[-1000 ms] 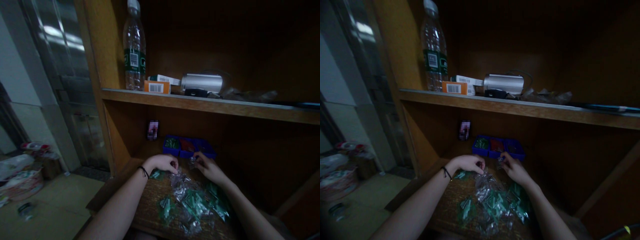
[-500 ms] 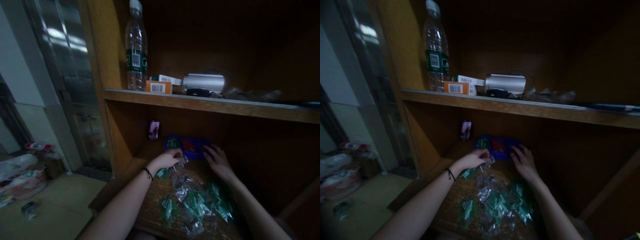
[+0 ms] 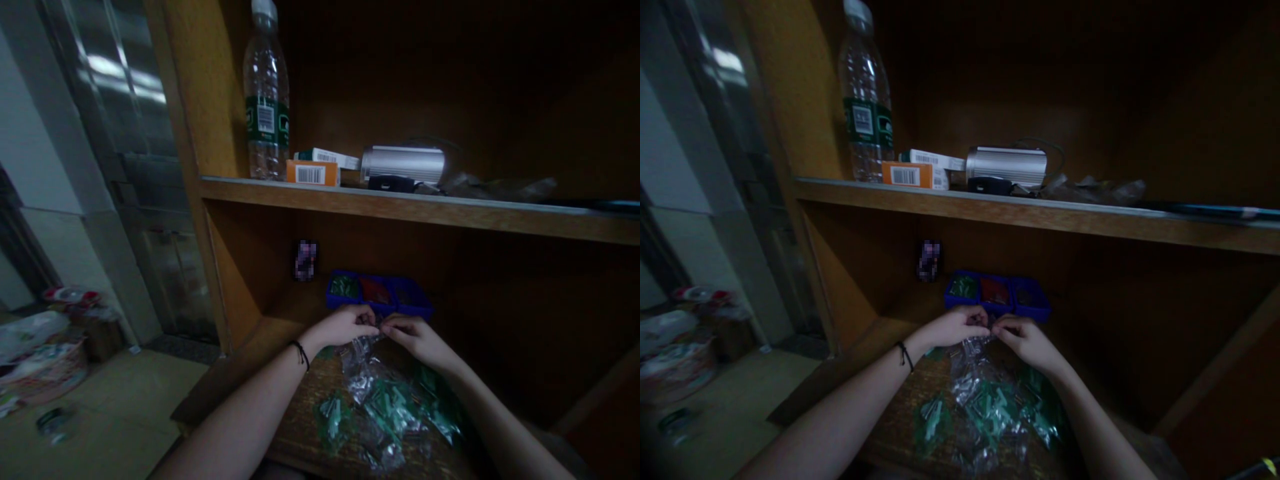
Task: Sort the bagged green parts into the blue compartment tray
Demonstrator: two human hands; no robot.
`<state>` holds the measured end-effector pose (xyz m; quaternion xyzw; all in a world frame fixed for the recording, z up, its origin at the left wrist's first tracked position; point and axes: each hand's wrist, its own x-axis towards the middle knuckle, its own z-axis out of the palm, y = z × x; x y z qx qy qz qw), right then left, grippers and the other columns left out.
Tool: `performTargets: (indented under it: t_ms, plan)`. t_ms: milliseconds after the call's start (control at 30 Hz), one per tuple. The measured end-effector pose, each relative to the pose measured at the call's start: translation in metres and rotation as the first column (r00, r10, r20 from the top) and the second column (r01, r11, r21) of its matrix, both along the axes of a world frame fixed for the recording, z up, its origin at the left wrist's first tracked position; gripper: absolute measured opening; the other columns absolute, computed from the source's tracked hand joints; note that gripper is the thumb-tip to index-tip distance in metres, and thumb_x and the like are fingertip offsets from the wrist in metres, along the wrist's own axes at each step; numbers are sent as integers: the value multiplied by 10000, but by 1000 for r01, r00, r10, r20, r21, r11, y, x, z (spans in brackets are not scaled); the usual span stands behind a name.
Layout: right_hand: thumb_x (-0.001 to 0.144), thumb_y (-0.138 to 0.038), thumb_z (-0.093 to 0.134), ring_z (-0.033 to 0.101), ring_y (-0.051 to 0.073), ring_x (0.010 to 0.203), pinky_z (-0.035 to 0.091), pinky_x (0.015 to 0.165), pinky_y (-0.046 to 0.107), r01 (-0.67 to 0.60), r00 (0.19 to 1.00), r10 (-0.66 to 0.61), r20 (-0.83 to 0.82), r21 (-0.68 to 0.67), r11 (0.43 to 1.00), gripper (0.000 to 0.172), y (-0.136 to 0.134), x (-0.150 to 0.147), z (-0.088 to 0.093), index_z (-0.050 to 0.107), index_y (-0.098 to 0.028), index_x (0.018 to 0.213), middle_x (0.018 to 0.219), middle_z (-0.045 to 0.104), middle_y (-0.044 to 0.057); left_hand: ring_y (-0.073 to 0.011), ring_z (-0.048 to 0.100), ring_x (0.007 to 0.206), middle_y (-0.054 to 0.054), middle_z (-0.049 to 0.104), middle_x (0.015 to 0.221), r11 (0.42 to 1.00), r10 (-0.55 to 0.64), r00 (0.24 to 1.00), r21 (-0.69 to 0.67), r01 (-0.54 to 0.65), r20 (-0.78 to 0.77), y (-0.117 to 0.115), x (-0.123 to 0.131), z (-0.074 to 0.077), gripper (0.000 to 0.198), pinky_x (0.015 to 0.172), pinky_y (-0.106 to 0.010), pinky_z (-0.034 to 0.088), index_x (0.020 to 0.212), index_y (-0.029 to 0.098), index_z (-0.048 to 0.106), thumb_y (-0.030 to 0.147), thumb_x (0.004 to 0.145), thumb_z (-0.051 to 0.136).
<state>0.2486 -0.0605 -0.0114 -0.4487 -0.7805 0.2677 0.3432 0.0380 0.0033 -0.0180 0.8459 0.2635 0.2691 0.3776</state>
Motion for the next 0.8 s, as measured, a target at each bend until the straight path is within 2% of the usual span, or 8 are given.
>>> performTargets:
  t_ms: [100, 167, 267, 333, 433, 533, 633, 800]
  plan:
    - [913, -419, 532, 657, 225, 860, 499, 793, 328, 83, 996, -83, -15, 39, 996, 311, 4, 5, -2, 730, -199, 819, 907, 726, 59, -153, 585, 817, -4, 647, 876, 998, -3, 1000, -58, 4, 10, 4, -1, -3, 229, 726, -243, 460, 946, 182, 645, 325, 785, 724]
    - [908, -418, 528, 661, 238, 898, 498, 840, 348, 211, 977, -205, -64, 99, 972, 303, 11, 12, -6, 732, -202, 847, 929, 735, 65, -150, 586, 803, -2, 647, 859, 998, 5, 1000, -59, -4, 17, 9, -2, -7, 224, 712, -241, 459, 931, 181, 652, 334, 784, 722]
    - [899, -443, 527, 642, 268, 1048, 464, 969, 423, 452, 891, -429, -151, 188, 872, 319, 25, 28, -15, 735, -217, 986, 1096, 714, 91, -141, 577, 764, 4, 634, 821, 998, 38, 999, -42, -36, 33, 14, -4, -11, 199, 673, -233, 444, 921, 178, 652, 315, 788, 707]
    - [882, -443, 551, 601, 286, 1142, 426, 1032, 464, 513, 858, -498, -126, 232, 826, 317, 31, 35, -19, 747, -222, 995, 1216, 661, 107, -136, 571, 749, 10, 623, 810, 997, 73, 997, -34, -72, 28, 15, -3, -12, 199, 655, -227, 432, 952, 182, 646, 297, 796, 690]
    - [888, -433, 562, 602, 273, 1125, 433, 1033, 455, 401, 915, -398, -58, 221, 889, 289, 25, 30, -15, 764, -230, 925, 1197, 647, 103, -124, 545, 720, 22, 597, 789, 989, 149, 988, -27, -148, 46, 11, 1, -9, 163, 633, -214, 410, 965, 189, 622, 281, 832, 639]
    - [919, -443, 556, 602, 250, 1117, 434, 1036, 414, 113, 992, -106, -71, 96, 989, 293, 10, 10, -4, 754, -229, 941, 1171, 658, 87, -124, 539, 747, 16, 586, 800, 981, 195, 971, -11, -196, 139, 4, 5, -1, 87, 664, -215, 413, 911, 187, 595, 261, 865, 590]
    - [939, -466, 539, 613, 238, 1070, 452, 1000, 388, -75, 991, 71, -113, -34, 997, 317, -3, -7, 3, 746, -225, 947, 1114, 676, 69, -133, 553, 796, 7, 596, 836, 984, 175, 962, -7, -177, 210, -3, 8, 5, 62, 718, -225, 430, 910, 187, 588, 228, 864, 583]
    - [927, -491, 555, 627, 226, 986, 480, 901, 346, -101, 987, 81, -142, -139, 985, 335, -5, -8, 0, 757, -224, 935, 1040, 684, 49, -135, 565, 782, 4, 623, 842, 996, 82, 981, 7, -84, 174, -9, 8, 8, 73, 720, -234, 438, 911, 179, 618, 226, 875, 576]
